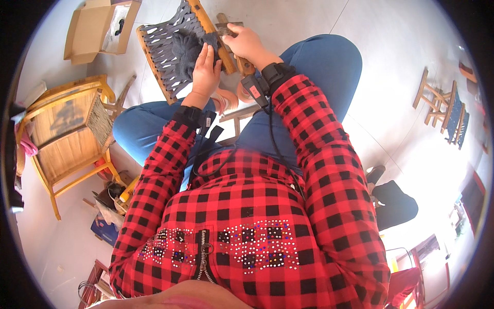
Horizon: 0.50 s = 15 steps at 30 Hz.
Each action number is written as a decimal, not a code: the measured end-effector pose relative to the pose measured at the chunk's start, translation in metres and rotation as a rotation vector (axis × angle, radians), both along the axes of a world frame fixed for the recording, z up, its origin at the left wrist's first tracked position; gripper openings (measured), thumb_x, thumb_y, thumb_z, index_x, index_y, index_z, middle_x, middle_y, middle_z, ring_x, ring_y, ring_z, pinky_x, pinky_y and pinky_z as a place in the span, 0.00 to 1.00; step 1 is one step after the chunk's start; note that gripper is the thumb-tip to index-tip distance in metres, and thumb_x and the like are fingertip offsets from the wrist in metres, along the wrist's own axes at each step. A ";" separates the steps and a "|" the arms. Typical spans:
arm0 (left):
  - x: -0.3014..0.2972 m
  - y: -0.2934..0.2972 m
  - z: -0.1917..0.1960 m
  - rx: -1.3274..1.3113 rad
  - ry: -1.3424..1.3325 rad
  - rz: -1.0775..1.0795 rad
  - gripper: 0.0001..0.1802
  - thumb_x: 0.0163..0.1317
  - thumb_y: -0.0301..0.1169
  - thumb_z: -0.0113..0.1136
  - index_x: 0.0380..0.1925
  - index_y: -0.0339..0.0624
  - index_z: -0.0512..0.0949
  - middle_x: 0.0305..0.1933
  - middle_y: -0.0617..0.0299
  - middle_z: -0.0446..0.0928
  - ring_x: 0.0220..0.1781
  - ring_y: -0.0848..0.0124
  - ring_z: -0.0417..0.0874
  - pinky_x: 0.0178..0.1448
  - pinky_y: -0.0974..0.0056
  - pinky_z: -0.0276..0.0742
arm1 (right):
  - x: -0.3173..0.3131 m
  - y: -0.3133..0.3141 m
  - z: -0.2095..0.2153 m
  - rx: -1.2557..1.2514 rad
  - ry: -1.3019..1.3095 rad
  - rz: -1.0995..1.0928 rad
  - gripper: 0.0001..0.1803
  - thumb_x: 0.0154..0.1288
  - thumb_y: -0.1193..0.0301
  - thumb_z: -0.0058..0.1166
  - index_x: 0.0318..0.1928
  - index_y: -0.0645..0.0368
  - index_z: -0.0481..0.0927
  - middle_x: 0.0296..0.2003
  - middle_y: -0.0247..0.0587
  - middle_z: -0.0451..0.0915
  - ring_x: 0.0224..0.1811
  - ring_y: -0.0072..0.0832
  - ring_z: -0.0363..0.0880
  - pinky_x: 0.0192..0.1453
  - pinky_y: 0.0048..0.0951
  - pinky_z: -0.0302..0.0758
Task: The person sits on the floor and uses a flat metal tool to press and adjust the woven seat of a wooden chair. They repeatedly smooth the fabric and tuck edges into the frame, working across different sections of the seat.
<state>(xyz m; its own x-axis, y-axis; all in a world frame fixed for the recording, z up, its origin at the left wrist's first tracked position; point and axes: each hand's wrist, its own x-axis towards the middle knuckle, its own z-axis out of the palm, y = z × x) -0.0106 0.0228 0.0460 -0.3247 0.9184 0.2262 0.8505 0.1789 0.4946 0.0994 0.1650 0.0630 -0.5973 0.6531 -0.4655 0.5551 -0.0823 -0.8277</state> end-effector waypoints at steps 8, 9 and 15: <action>0.002 0.000 -0.001 0.006 0.001 -0.004 0.27 0.60 0.30 0.58 0.58 0.31 0.67 0.64 0.41 0.64 0.62 0.47 0.69 0.63 0.56 0.69 | -0.021 0.006 0.017 0.107 0.021 0.099 0.29 0.62 0.60 0.55 0.63 0.54 0.70 0.49 0.48 0.80 0.45 0.30 0.81 0.51 0.28 0.73; 0.000 0.000 -0.002 -0.002 -0.016 -0.009 0.27 0.59 0.30 0.58 0.58 0.31 0.67 0.64 0.41 0.64 0.62 0.47 0.69 0.63 0.56 0.69 | -0.021 0.007 0.017 0.016 -0.015 0.115 0.29 0.62 0.60 0.55 0.62 0.54 0.70 0.50 0.48 0.79 0.48 0.31 0.80 0.53 0.28 0.72; -0.003 -0.001 -0.004 -0.016 -0.022 -0.001 0.29 0.59 0.33 0.59 0.59 0.31 0.67 0.64 0.41 0.64 0.62 0.47 0.69 0.65 0.56 0.67 | -0.012 -0.001 0.008 0.138 0.014 0.146 0.29 0.61 0.60 0.55 0.62 0.55 0.70 0.51 0.50 0.79 0.50 0.35 0.79 0.54 0.30 0.72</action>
